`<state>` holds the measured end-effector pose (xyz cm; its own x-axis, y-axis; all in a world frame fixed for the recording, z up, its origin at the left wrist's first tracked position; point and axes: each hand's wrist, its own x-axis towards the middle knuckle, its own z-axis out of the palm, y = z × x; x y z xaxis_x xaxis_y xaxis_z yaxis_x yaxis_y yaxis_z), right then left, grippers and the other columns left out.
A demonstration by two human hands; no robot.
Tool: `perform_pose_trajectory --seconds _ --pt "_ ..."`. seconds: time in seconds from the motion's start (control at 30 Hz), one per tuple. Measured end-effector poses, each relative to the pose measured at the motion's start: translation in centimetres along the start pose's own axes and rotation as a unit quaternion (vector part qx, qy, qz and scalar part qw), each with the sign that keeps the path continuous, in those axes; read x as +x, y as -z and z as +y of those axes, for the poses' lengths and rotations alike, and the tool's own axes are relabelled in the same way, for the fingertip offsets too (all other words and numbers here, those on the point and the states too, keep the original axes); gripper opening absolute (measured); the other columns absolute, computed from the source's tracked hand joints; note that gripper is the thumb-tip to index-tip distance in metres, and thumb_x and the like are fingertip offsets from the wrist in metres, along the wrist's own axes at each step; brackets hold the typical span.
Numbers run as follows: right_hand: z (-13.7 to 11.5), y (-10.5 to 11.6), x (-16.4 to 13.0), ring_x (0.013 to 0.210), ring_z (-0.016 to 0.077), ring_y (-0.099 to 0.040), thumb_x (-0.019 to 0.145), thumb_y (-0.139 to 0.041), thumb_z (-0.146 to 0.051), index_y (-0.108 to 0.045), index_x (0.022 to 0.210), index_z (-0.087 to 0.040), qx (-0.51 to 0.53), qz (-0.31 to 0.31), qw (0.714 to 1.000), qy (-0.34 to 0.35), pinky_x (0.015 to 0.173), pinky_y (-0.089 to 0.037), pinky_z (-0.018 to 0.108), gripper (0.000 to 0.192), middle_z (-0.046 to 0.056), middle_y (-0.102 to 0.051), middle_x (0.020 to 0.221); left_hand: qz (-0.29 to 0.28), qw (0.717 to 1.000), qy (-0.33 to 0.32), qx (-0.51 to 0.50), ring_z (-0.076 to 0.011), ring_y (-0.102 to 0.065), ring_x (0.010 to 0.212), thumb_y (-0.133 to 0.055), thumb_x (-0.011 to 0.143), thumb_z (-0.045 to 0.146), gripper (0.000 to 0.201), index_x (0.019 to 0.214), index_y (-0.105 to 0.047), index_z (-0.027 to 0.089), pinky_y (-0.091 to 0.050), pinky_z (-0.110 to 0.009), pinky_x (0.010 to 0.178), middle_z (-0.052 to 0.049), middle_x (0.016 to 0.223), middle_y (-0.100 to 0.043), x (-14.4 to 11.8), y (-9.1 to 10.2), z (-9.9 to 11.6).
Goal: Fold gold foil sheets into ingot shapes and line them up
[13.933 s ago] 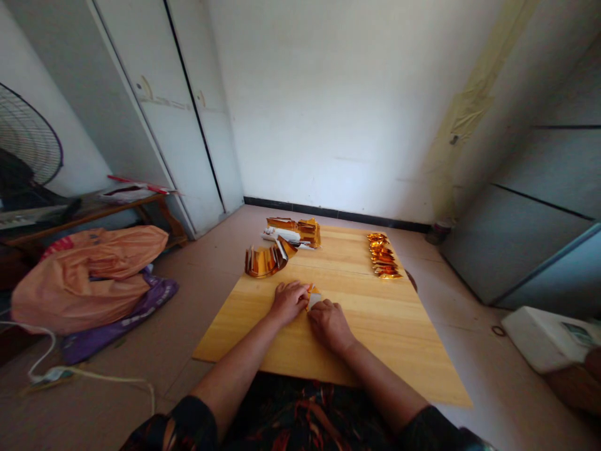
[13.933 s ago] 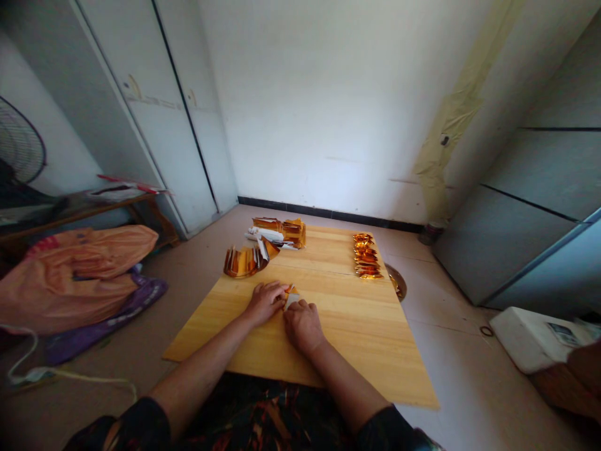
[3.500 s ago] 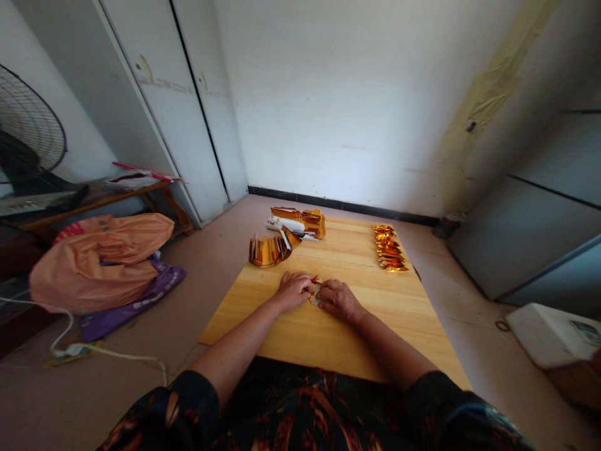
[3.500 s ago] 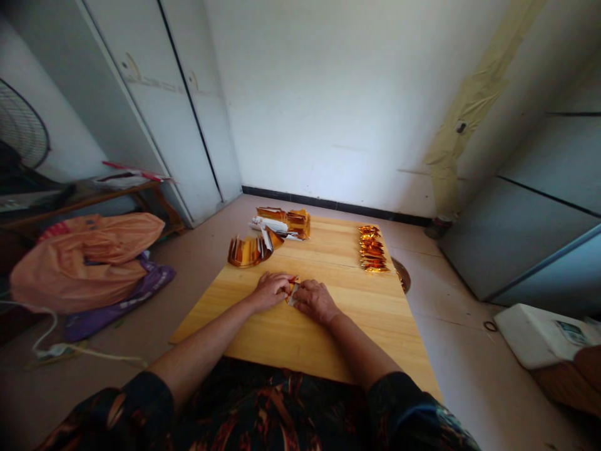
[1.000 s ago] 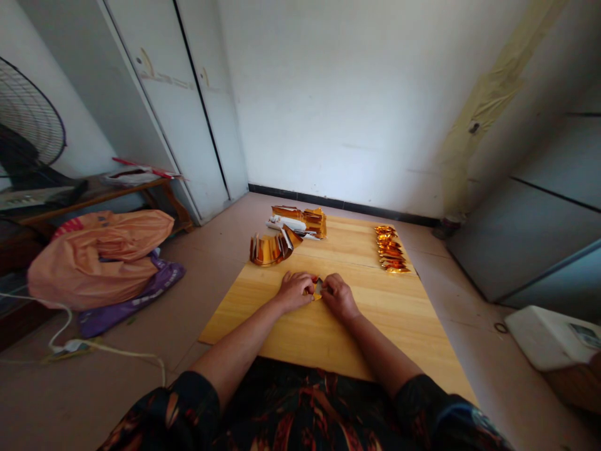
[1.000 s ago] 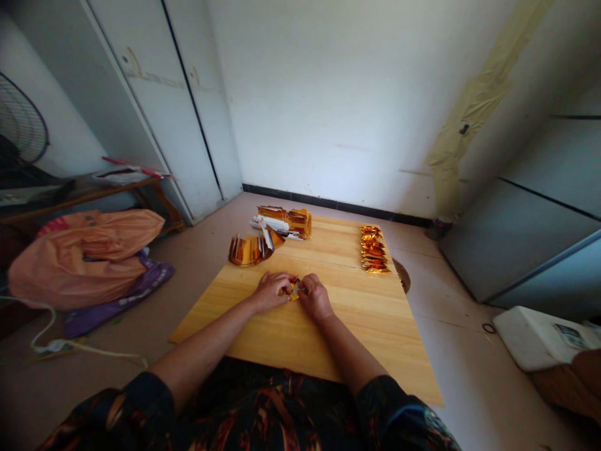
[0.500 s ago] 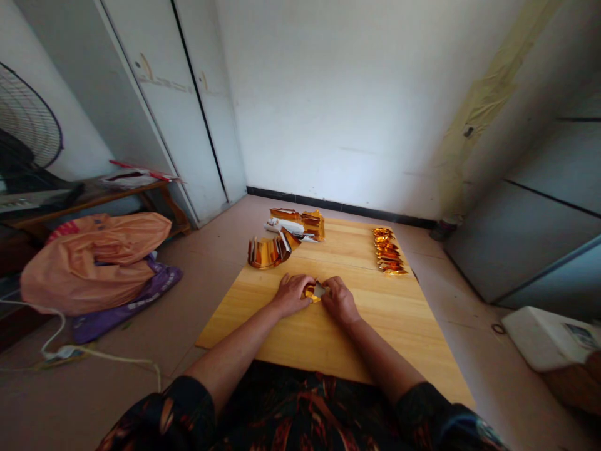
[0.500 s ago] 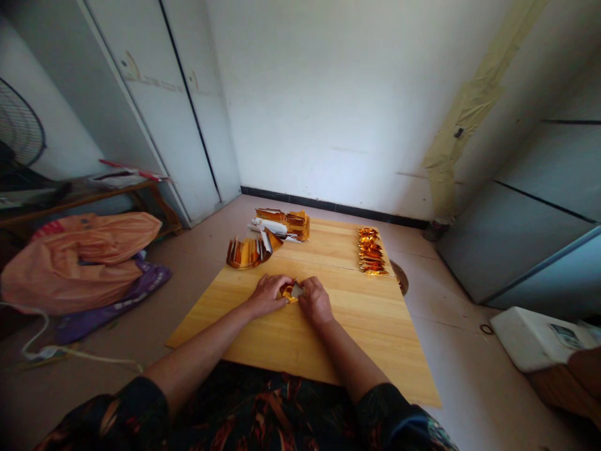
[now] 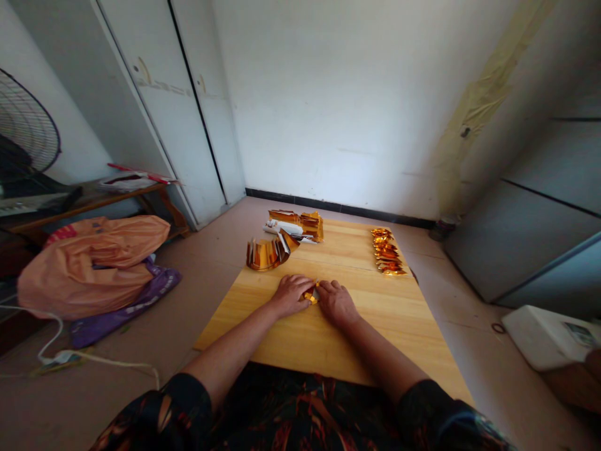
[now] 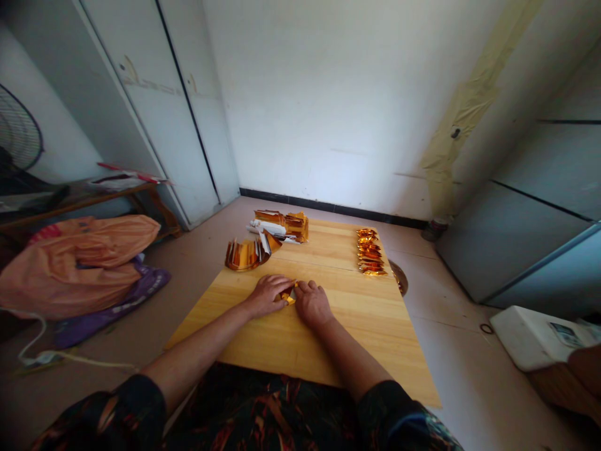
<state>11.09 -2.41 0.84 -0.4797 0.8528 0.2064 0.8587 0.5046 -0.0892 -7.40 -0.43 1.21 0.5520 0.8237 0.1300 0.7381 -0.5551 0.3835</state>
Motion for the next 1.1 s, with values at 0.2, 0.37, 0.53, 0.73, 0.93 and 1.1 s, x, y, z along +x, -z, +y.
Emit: perform_pose_trajectory --seconds 0.2,0.37,0.53,0.73,0.93,1.1 --pt "0.3 0.1 -0.2 0.092 0.0225 -0.049 0.087 -0.05 -0.02 -0.062 0.106 -0.021 0.0 0.004 1.0 0.023 0.074 -0.038 0.032 0.022 0.009 -0.062 0.107 -0.008 0.999 -0.04 0.023 -0.0257 -0.041 0.124 -0.059 0.077 0.035 0.046 0.123 -0.054 0.03 -0.028 -0.042 0.105 -0.004 0.131 -0.053 0.1 0.5 0.0" --pt "-0.1 -0.1 -0.3 0.092 0.0213 -0.049 0.088 -0.05 -0.021 -0.064 0.097 -0.021 0.0 0.008 1.0 -0.008 0.075 -0.037 0.031 0.016 0.009 -0.061 0.103 -0.019 0.997 -0.067 0.04 -0.0265 -0.045 0.116 -0.059 0.077 0.034 0.041 0.117 -0.057 0.027 -0.033 -0.04 0.099 -0.005 0.124 -0.055 0.5 1.0 0.1" --pt "-1.3 -0.3 -0.5 0.086 0.0195 -0.051 0.087 -0.048 -0.016 -0.064 0.095 -0.02 0.068 0.037 0.997 -0.02 0.075 -0.038 0.029 0.018 0.008 -0.06 0.092 -0.043 0.996 -0.068 0.048 -0.0257 -0.049 0.104 -0.06 0.077 0.035 0.035 0.11 -0.058 0.025 -0.038 -0.038 0.09 -0.006 0.109 -0.057 1.2 1.5 0.2" --pt "-2.6 -0.2 -1.7 0.082 0.0189 -0.052 0.083 -0.051 -0.015 -0.062 0.094 -0.017 0.1 0.064 0.993 0.017 0.073 -0.039 0.028 0.016 0.007 -0.061 0.09 -0.059 0.994 -0.08 0.053 -0.0232 -0.051 0.094 -0.056 0.077 0.024 0.022 0.098 -0.059 0.022 -0.042 -0.034 0.083 -0.007 0.099 -0.055 1.4 1.7 0.8" --pt "-1.5 0.4 -2.3 0.084 0.0185 -0.052 0.085 -0.053 -0.019 -0.062 0.085 -0.018 0.06 0.047 0.997 0.002 0.072 -0.035 0.028 0.01 0.007 -0.064 0.089 -0.048 0.995 -0.043 0.072 -0.0239 -0.052 0.09 -0.06 0.075 0.035 0.02 0.088 -0.058 0.02 -0.044 -0.034 0.078 -0.008 0.094 -0.055 1.3 1.3 1.4" --pt "-1.2 0.4 -1.7 0.087 0.0181 -0.055 0.08 -0.052 -0.013 -0.061 0.096 -0.017 0.124 0.034 0.991 -0.041 0.076 -0.037 0.027 0.019 0.006 -0.065 0.09 -0.002 0.998 -0.027 0.049 -0.0224 -0.053 0.091 -0.069 0.069 0.035 0.036 0.097 -0.055 0.018 -0.044 -0.033 0.081 -0.007 0.096 -0.056 1.5 0.1 0.6"
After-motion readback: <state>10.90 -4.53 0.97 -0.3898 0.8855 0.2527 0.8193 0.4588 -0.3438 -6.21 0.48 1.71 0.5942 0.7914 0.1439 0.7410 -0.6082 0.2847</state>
